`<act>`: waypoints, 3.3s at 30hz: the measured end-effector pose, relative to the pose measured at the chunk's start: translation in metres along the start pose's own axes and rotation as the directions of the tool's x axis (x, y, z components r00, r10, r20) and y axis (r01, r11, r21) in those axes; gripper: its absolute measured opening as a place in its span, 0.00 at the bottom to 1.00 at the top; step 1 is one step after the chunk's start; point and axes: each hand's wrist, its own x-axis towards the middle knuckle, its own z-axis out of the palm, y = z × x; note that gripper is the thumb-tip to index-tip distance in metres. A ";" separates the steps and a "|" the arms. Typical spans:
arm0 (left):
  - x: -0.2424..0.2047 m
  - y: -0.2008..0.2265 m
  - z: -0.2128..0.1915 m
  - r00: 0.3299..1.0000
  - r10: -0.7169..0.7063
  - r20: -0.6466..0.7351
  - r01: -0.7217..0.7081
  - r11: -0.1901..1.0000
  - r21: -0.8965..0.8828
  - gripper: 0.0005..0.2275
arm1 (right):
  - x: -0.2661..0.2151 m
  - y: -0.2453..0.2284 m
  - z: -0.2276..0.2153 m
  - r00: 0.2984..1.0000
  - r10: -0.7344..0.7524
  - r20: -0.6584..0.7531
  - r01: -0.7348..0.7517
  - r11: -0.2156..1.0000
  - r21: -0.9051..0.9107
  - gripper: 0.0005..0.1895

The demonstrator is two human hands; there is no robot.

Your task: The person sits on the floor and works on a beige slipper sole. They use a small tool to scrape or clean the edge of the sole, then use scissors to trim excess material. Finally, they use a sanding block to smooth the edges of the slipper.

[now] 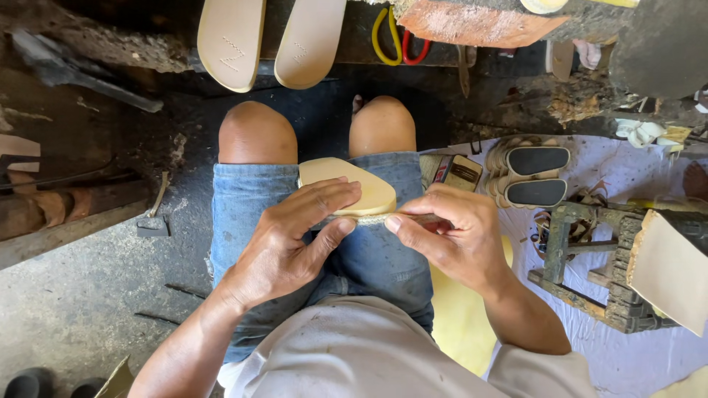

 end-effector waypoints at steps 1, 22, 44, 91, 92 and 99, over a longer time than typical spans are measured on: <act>0.000 0.000 0.000 1.000 -0.001 -0.001 0.001 1.000 0.003 0.16 | 0.001 0.001 0.000 1.000 -0.005 0.004 0.005 1.000 -0.002 0.06; 0.004 0.001 0.012 0.982 0.010 -0.191 0.005 0.997 0.077 0.11 | 0.010 0.013 0.017 0.996 -0.095 -0.003 0.094 0.985 0.145 0.09; 0.001 -0.007 0.012 0.992 0.066 -0.105 -0.099 0.932 -0.349 0.15 | 0.000 -0.027 -0.005 0.993 -0.095 0.063 0.080 0.975 0.208 0.04; 0.004 -0.025 0.041 0.997 0.073 -0.003 -0.070 0.942 -0.328 0.14 | -0.015 -0.008 -0.031 0.994 -0.018 0.110 0.037 0.984 -0.172 0.07; 0.004 -0.025 0.041 0.998 0.070 -0.005 -0.068 0.943 -0.327 0.14 | -0.015 -0.006 -0.031 0.993 -0.010 0.115 0.029 0.986 -0.165 0.06; 0.012 -0.013 0.042 0.994 0.084 -0.075 -0.101 0.961 -0.257 0.12 | -0.008 -0.005 -0.022 0.987 0.040 0.157 -0.041 0.999 -0.001 0.09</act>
